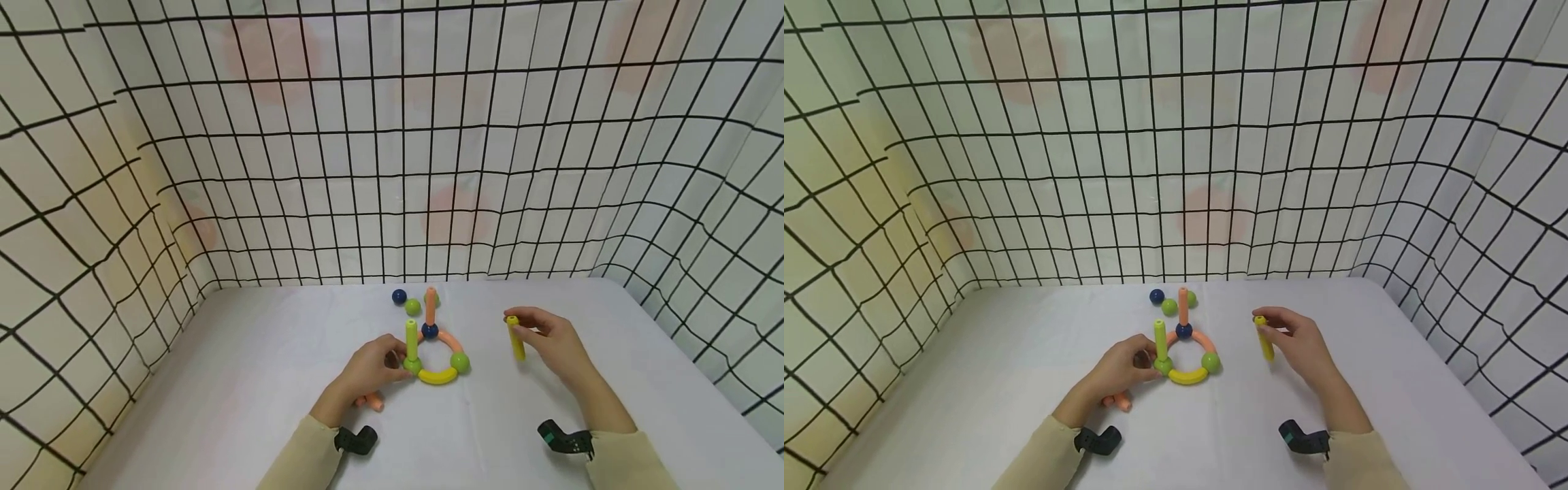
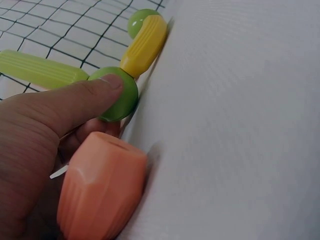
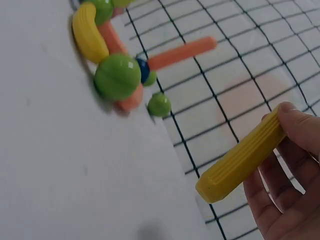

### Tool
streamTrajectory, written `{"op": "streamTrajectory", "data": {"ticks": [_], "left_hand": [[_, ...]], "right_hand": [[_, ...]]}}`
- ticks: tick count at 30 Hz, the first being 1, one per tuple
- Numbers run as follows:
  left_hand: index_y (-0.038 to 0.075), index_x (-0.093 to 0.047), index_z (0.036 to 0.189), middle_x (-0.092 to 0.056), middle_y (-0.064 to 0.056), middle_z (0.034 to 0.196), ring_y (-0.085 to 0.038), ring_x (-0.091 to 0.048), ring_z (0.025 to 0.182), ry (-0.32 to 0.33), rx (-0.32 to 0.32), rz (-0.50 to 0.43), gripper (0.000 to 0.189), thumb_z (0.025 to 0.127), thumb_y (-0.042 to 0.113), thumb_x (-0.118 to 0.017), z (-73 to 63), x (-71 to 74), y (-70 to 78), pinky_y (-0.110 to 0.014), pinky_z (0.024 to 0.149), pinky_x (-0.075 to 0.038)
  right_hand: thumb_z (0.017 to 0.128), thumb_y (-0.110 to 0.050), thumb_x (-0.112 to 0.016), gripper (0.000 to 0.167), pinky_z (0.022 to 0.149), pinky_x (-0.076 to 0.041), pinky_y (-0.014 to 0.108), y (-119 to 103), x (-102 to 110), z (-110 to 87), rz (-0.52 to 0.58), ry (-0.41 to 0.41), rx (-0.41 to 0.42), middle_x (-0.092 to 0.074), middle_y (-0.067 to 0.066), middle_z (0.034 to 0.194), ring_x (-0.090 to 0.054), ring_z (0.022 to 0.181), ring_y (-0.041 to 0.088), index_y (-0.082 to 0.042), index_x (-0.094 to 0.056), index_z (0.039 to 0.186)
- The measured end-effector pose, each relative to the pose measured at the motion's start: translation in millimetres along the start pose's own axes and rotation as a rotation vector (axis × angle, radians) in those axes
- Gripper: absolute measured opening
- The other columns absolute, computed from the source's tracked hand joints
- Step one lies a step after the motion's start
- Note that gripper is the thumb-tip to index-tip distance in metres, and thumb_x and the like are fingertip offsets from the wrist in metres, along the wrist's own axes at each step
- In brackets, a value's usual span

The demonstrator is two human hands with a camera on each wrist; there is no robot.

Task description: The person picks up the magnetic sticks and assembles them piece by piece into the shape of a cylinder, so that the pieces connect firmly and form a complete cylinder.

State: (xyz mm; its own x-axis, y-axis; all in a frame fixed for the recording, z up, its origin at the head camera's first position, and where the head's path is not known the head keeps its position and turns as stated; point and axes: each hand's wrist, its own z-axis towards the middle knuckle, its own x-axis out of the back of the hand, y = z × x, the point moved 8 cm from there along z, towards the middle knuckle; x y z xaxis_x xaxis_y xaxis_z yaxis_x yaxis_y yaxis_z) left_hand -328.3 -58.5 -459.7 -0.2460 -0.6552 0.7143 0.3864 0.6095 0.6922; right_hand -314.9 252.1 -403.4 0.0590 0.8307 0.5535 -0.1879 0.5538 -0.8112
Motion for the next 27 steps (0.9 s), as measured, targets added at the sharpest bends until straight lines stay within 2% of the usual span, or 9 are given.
{"op": "streamTrajectory", "data": {"ticks": [4, 9, 13, 20, 27], "left_hand": [[0.021, -0.068, 0.109, -0.062, 0.010, 0.097, -0.008, -0.058, 0.085, -0.015, 0.014, -0.001, 0.031, 0.083, 0.030, -0.083, 3.5, -2.7, 1.6, -0.023, 0.076, -0.046], [0.019, -0.068, 0.110, -0.064, 0.010, 0.098, -0.008, -0.059, 0.086, -0.011, 0.013, 0.005, 0.033, 0.083, 0.029, -0.083, 0.4, -0.6, 2.1, -0.023, 0.077, -0.046], [0.018, -0.068, 0.110, -0.064, 0.009, 0.098, -0.008, -0.059, 0.086, -0.006, 0.016, 0.002, 0.033, 0.083, 0.029, -0.083, -1.0, 0.2, 1.1, -0.023, 0.077, -0.047], [0.018, -0.068, 0.111, -0.064, 0.009, 0.099, -0.008, -0.059, 0.086, -0.008, 0.016, 0.004, 0.034, 0.083, 0.029, -0.083, -0.2, 0.1, 1.9, -0.023, 0.077, -0.047], [0.018, -0.068, 0.111, -0.064, 0.008, 0.098, -0.010, -0.059, 0.086, -0.005, 0.010, 0.005, 0.033, 0.083, 0.028, -0.082, -2.1, -0.4, 0.8, -0.023, 0.076, -0.047]], "right_hand": [[0.098, -0.036, -0.064, 0.034, 0.089, -0.047, 0.011, -16, -9, -1.6, 0.038, -0.004, 0.012, -0.066, 0.002, 0.127, -0.056, 0.108, -0.002, -0.022, -0.065, 0.128], [0.098, -0.030, -0.065, 0.031, 0.091, -0.048, 0.013, -40, -26, 5.2, 0.090, -0.016, 0.081, -0.067, 0.002, 0.124, -0.057, 0.108, 0.003, -0.018, -0.066, 0.126], [0.097, -0.029, -0.067, 0.031, 0.091, -0.049, 0.015, -52, -39, 11.2, 0.153, -0.031, 0.098, -0.068, 0.003, 0.123, -0.058, 0.108, 0.004, -0.017, -0.067, 0.125], [0.095, -0.022, -0.069, 0.029, 0.090, -0.051, 0.016, -51, -55, 13.5, 0.235, -0.048, 0.076, -0.067, 0.006, 0.123, -0.059, 0.108, 0.008, -0.015, -0.067, 0.123], [0.094, -0.023, -0.070, 0.030, 0.091, -0.051, 0.016, -39, -66, 14.0, 0.245, -0.046, 0.034, -0.068, 0.006, 0.124, -0.059, 0.110, 0.010, -0.013, -0.067, 0.123]]}}
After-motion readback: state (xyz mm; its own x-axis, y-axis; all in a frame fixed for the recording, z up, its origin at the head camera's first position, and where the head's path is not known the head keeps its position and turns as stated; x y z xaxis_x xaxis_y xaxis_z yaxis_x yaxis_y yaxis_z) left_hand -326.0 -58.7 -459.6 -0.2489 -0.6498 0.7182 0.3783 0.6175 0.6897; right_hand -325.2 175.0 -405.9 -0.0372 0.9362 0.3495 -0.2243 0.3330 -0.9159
